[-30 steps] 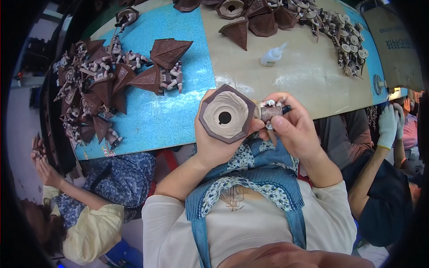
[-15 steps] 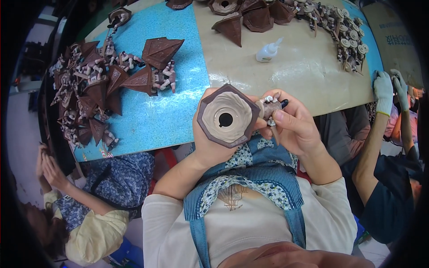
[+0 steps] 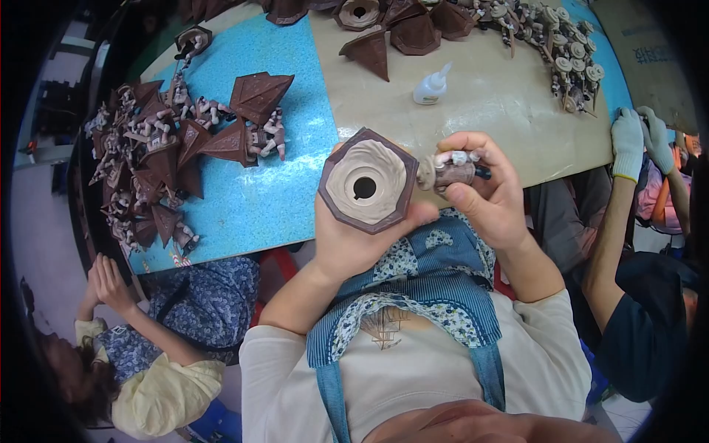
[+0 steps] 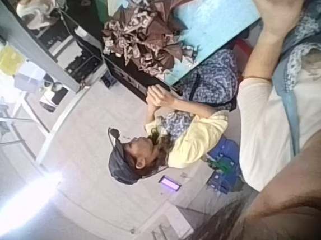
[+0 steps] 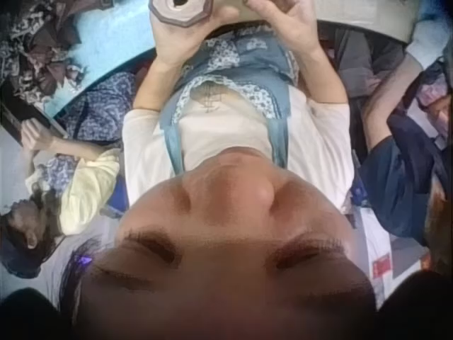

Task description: The person assembles figurines by applying glue to the bases from a bottle, pressing figurine pieces into the bases by hand, wiping them with a cloth, and trimming parts with pliers.

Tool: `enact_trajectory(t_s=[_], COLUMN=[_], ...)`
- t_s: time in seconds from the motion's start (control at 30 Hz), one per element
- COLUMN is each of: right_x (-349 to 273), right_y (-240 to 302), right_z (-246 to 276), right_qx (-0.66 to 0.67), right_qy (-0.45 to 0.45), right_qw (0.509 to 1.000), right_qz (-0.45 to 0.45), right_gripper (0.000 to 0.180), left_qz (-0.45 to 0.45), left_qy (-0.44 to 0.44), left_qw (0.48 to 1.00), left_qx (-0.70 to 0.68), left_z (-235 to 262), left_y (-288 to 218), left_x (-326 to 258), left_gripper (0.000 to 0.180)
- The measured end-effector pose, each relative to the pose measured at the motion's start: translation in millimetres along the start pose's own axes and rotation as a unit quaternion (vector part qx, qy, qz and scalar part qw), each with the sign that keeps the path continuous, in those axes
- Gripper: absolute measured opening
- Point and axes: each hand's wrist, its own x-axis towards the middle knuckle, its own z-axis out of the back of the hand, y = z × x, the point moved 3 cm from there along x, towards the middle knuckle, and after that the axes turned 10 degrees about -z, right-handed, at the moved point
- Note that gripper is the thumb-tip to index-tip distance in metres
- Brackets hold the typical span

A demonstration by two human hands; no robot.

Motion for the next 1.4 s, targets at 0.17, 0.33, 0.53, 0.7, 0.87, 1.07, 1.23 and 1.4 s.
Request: enact_trajectory(t_s=[0.17,0.33,0.53,0.7,0.87,1.07,1.23,1.4], right_x=[-1.1,1.3,3.0,4.4,6.4,8.4,5.9,14.7], right_y=[23.4,46.8,60.4,63.2,59.6,54.4,52.5,74.6], right_z=[16.1,-1.2,-30.9,-42.7,-42.8,-36.5,-31.8,-23.8], right_qx=[-0.046,-0.367,-0.542,-0.617,-0.584,-0.541,-0.53,-0.515], right_qy=[0.059,0.062,0.087,0.106,0.131,0.152,0.14,0.123], right_qw=[0.997,0.92,0.811,0.75,0.77,0.796,0.817,0.832], right_qz=[-0.012,0.122,0.2,0.211,0.22,0.223,0.177,0.167], right_gripper=[0.034,0.032,0.033,0.039,0.036,0.036,0.037,0.042], left_qz=[-0.022,-0.04,-0.1,-0.123,-0.112,-0.117,-0.124,-0.062], left_qy=[0.164,0.173,0.155,0.154,0.161,0.187,0.193,0.206], left_qw=[0.986,0.977,0.969,0.958,0.958,0.961,0.962,0.973], left_qx=[0.023,0.117,0.162,0.207,0.208,0.166,0.146,0.084], left_z=[3.5,-10.0,-17.4,-16.8,-15.6,-16.5,-16.4,-16.8], left_y=[-14.4,-6.5,-7.4,-6.7,-6.1,-3.3,0.7,0.9], left_x=[5.0,2.7,3.2,0.5,-1.0,-1.7,2.3,6.6], left_gripper=[0.081,0.068,0.063,0.065,0.065,0.065,0.065,0.063])
